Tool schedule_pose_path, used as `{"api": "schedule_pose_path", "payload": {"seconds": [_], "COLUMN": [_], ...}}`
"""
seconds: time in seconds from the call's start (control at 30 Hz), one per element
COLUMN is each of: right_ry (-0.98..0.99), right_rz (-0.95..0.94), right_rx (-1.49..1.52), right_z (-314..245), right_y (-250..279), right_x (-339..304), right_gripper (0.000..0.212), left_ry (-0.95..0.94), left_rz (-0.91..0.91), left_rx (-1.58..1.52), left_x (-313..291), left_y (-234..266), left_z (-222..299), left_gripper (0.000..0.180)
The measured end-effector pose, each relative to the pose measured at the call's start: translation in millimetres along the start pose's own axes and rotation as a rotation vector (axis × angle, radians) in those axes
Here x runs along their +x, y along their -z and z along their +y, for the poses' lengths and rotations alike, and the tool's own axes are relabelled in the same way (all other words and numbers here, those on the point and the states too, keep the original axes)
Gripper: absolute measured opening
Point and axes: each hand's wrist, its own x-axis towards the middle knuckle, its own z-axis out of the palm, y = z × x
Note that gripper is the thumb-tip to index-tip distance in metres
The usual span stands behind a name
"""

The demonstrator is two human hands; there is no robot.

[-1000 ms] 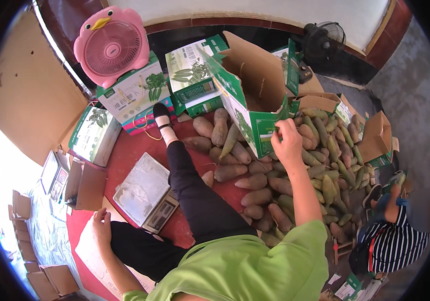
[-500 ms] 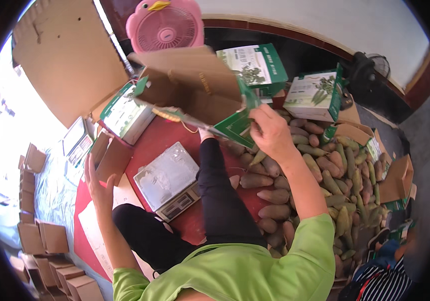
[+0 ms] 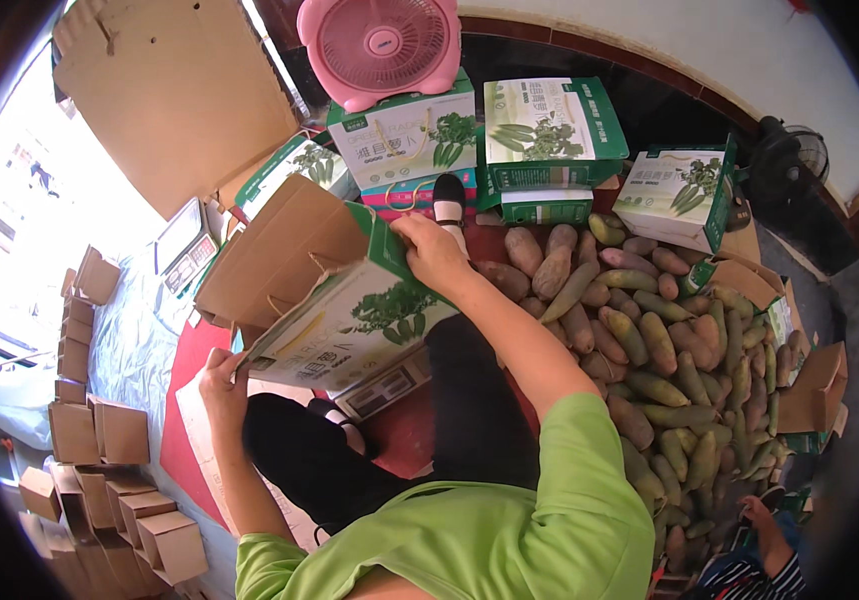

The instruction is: Sorting and packing radishes into cardboard boxes on a scale for weighing.

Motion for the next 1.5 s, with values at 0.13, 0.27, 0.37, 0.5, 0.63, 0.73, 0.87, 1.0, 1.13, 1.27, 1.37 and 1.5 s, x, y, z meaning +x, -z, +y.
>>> {"api": "schedule_pose_path", "payload": {"seconds": [0.13,0.27,0.37,0.5,0.63,0.73,0.87,1.0,1.13,1.27,1.37,1.5], "right_ry": [-0.184,-0.129,-0.118,-0.231,-0.393,-0.49,-0.757,-0.987,-0.965,-1.102,-1.18,-1.185], "right_rz": [0.003,0.047,0.087,0.04,0.033,0.186,0.118,-0.062,-0.166,-0.106,-0.122,-0.103], "right_rx": [0.291,0.26,0.349,0.522,0.286,0.162,-0.092,-0.227,-0.299,-0.228,-0.271,-0.403], "right_z": [18,25,31,38,63,102,124,108,85,76,83,83], "right_y": [-25,-35,-41,-35,-7,7,22,22,14,18,29,52], "right_x": [-3,-1,-3,-26,-75,-139,-254,-367,-446,-453,-458,-462], "right_gripper": [0.038,0.042,0.048,0.048,0.038,0.03,0.028,0.024,0.021,0.022,0.023,0.027], "left_ry": [-0.075,-0.141,-0.189,-0.172,-0.189,-0.169,-0.147,-0.078,-0.102,-0.069,-0.056,-0.085], "left_rz": [0.03,0.098,0.147,0.082,-0.061,-0.088,-0.09,-0.173,-0.182,-0.188,-0.206,-0.191], "left_rx": [0.053,0.198,0.318,0.283,0.254,0.282,0.295,0.318,0.383,0.435,0.448,0.439], "left_x": [-9,-8,-9,-9,-17,-17,-17,-18,-15,-18,-18,-21], "left_y": [-23,-32,-29,-43,-69,-79,-85,-86,-89,-86,-85,-84], "left_z": [-1,6,22,25,21,17,12,14,21,22,26,16], "left_gripper": [0.019,0.028,0.028,0.025,0.022,0.023,0.029,0.035,0.034,0.027,0.025,0.025]}}
